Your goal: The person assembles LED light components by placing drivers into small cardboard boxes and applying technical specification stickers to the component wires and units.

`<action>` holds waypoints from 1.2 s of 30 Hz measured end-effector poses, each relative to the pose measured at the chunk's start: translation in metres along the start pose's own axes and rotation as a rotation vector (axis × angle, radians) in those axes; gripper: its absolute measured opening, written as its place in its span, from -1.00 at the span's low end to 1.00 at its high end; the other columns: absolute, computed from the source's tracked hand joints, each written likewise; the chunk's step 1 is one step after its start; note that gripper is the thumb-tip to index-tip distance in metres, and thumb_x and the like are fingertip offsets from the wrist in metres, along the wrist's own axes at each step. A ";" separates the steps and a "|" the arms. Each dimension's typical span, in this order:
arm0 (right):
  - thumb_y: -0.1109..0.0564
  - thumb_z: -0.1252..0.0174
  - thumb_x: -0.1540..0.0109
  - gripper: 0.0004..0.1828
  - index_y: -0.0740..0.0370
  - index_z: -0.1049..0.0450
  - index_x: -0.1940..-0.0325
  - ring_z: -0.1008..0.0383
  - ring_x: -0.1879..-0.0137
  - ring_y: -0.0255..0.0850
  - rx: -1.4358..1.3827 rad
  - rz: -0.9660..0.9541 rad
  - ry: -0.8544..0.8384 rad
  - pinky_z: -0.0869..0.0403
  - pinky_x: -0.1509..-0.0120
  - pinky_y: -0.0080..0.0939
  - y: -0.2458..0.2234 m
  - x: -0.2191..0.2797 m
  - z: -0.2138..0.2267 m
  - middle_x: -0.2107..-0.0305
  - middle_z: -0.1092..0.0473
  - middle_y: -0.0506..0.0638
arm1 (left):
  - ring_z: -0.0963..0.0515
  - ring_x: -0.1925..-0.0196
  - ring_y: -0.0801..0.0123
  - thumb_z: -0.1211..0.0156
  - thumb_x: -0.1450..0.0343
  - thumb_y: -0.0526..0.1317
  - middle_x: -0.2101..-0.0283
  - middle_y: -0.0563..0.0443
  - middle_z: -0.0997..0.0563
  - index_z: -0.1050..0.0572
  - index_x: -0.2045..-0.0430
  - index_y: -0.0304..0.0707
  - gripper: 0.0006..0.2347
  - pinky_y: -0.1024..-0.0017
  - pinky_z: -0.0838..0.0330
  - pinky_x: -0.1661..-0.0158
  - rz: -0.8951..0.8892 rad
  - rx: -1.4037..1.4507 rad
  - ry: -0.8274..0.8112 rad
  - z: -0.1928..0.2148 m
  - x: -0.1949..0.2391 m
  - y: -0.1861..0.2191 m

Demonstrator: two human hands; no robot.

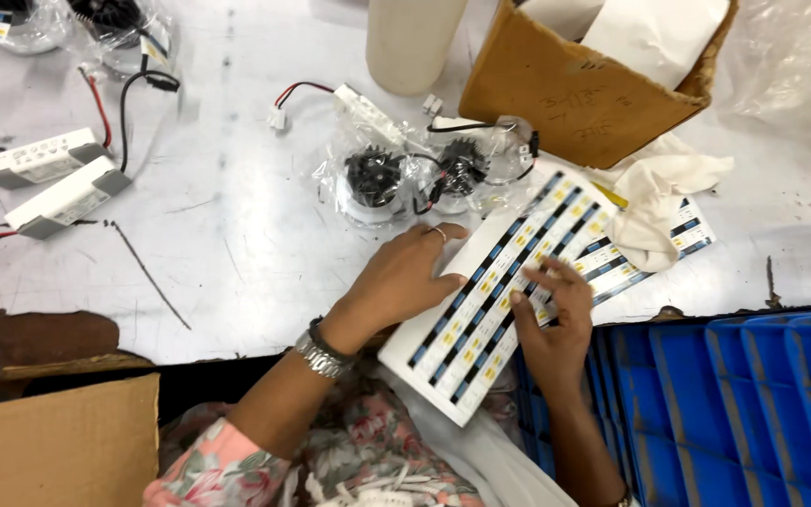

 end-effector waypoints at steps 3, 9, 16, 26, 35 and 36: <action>0.28 -0.36 -0.16 -0.41 0.34 -0.38 -0.26 -0.21 -0.47 0.16 0.078 0.031 0.066 -0.24 -0.51 0.06 0.004 -0.013 0.005 -0.32 -0.23 0.30 | -0.69 0.12 0.11 -0.32 -0.31 -0.03 0.10 -0.28 -0.70 -0.29 -0.33 -0.16 -0.35 0.27 -0.53 0.06 0.147 0.122 -0.125 -0.009 -0.008 0.002; 0.30 -0.40 -0.08 -0.20 0.28 -0.26 -0.38 -0.16 -0.50 0.09 -0.061 -0.085 0.039 -0.33 -0.41 0.04 0.017 -0.011 0.007 -0.41 -0.07 0.28 | -0.55 -0.07 -0.20 -0.49 -0.25 -0.01 -0.07 -0.38 -0.54 -0.38 -0.19 -0.37 -0.34 0.11 -0.42 -0.07 -0.356 -0.121 0.360 -0.042 -0.051 0.025; 0.56 -0.18 -0.13 0.04 0.12 0.01 -0.62 -0.20 -0.45 -0.02 -1.026 -0.453 0.282 -0.48 -0.38 -0.16 0.059 -0.020 0.014 -0.40 -0.01 0.31 | -0.69 -0.04 0.17 -0.37 -0.26 -0.17 -0.05 -0.26 -0.65 -0.28 -0.32 -0.17 -0.34 0.34 -0.54 -0.03 -0.051 0.485 0.078 -0.046 -0.055 0.022; 0.58 -0.12 -0.18 -0.24 0.14 -0.23 -0.41 -0.22 -0.55 0.09 -0.714 0.170 0.040 -0.62 -0.22 -0.13 -0.053 -0.016 0.022 -0.60 0.31 0.13 | -0.60 -0.20 0.42 -0.19 -0.48 -0.32 -0.27 -0.14 -0.61 -0.43 -0.30 -0.23 -0.58 0.42 -0.47 -0.24 -0.433 0.614 0.102 0.052 0.014 0.054; 0.44 -0.26 -0.16 -0.45 0.17 -0.40 -0.21 -0.23 -0.50 0.09 -0.489 0.254 -0.052 -0.43 -0.44 0.01 -0.074 -0.012 0.010 -0.46 -0.03 0.17 | -0.75 0.17 0.23 -0.24 -0.41 -0.25 -0.01 -0.27 -0.67 -0.52 -0.11 -0.27 -0.64 0.41 -0.55 0.10 -0.273 0.321 0.207 0.059 0.055 0.041; 0.41 -0.29 -0.14 -0.49 0.18 -0.44 -0.15 -0.23 -0.49 0.11 -0.361 0.293 -0.030 -0.36 -0.50 0.04 -0.080 -0.018 0.013 -0.41 -0.11 0.16 | -0.72 0.24 0.16 -0.24 -0.41 -0.22 0.11 -0.29 -0.67 -0.55 -0.07 -0.26 -0.67 0.37 -0.55 0.16 -0.261 0.280 0.177 0.056 0.057 0.040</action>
Point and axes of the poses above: each hand's wrist, its own x-axis away from the middle knuckle, its own z-axis out of the back of the hand, y = z × x, the point moved 5 cm from there along -x, towards the middle knuckle
